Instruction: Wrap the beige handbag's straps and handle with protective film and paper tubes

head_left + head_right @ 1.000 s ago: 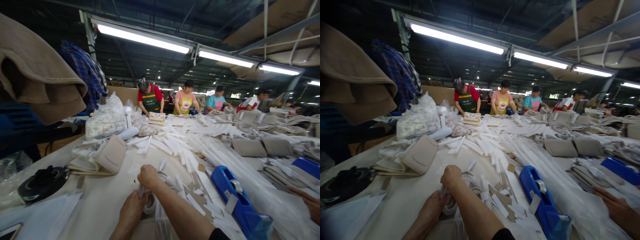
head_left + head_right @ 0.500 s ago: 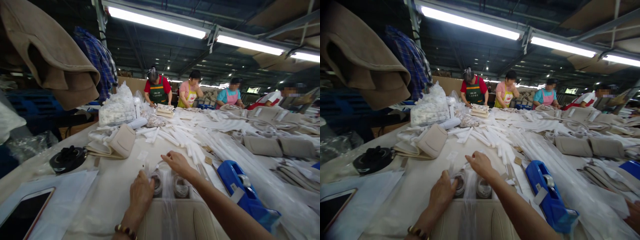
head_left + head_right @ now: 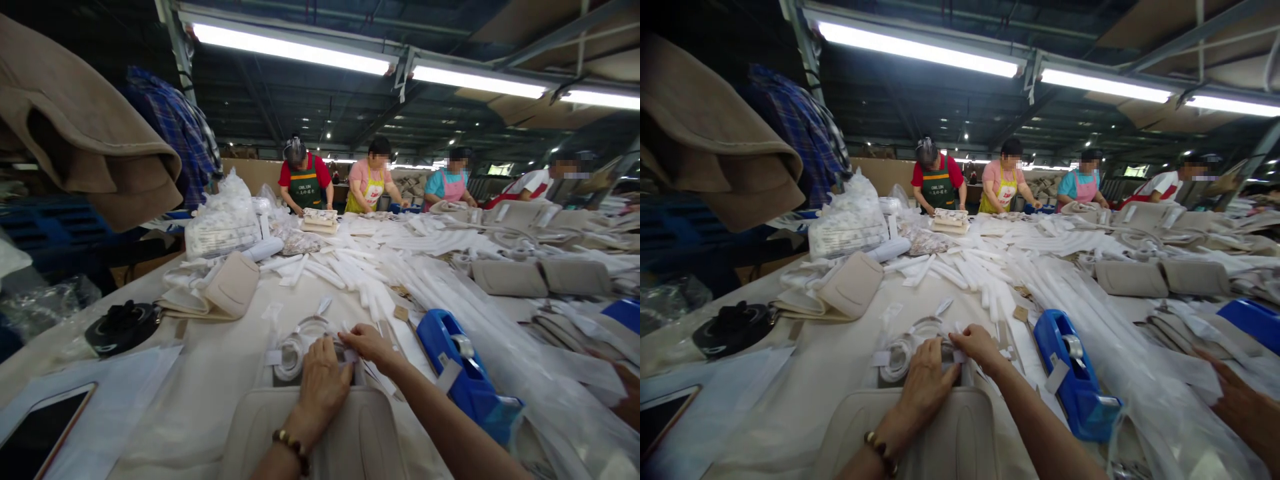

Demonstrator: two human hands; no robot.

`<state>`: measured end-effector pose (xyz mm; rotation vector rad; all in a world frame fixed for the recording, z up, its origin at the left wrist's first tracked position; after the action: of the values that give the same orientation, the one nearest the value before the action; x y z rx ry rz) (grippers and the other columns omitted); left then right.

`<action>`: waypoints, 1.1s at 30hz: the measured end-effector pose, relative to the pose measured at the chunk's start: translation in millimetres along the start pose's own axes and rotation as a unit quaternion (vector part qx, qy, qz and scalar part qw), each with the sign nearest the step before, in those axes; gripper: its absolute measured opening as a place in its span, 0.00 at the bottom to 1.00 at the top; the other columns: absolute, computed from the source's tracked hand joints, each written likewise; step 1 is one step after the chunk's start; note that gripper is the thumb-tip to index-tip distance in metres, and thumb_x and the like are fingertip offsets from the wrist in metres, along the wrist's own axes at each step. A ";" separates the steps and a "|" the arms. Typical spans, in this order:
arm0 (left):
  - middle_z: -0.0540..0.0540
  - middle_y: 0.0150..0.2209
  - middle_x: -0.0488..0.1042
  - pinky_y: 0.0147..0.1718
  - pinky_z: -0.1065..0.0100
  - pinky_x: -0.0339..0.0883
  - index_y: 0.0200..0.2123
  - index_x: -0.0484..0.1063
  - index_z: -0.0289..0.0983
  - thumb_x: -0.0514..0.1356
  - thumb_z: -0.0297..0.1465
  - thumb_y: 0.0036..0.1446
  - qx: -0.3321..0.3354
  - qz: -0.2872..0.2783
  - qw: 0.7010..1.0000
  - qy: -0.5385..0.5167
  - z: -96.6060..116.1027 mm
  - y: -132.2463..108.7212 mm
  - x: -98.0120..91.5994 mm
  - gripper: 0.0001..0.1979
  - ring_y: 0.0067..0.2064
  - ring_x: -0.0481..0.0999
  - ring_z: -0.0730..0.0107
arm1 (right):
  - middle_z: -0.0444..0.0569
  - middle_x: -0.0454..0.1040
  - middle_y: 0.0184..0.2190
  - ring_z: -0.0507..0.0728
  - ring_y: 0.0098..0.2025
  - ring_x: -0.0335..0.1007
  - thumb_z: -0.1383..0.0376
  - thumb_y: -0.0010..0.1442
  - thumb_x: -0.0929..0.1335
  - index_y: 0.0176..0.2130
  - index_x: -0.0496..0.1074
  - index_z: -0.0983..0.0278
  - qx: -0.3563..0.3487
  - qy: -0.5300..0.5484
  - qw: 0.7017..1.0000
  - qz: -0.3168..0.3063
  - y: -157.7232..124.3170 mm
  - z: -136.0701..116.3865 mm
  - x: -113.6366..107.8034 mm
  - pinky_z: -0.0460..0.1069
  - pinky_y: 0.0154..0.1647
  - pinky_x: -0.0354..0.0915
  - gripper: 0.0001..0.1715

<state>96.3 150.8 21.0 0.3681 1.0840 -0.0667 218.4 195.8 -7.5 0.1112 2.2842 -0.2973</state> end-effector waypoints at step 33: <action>0.35 0.59 0.62 0.56 0.50 0.54 0.56 0.61 0.34 0.53 0.36 0.58 0.170 0.092 0.974 0.117 -8.2 -41.9 -37.7 0.23 0.61 0.58 0.49 | 0.55 0.73 0.48 0.61 0.50 0.67 0.63 0.59 0.62 0.49 0.70 0.64 -0.127 -0.037 0.991 -0.009 -104.8 69.1 -15.1 0.55 0.53 0.58 0.19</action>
<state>61.8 109.5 39.6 0.7986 1.2684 -0.0450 260.1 77.3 -22.1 -0.0494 2.2300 -0.0178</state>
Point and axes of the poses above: each hand's wrist, its own y-axis towards the middle knuckle, its own x-axis out of the palm, z = x × y, the point moved 10 cm from there along y, towards the middle knuckle
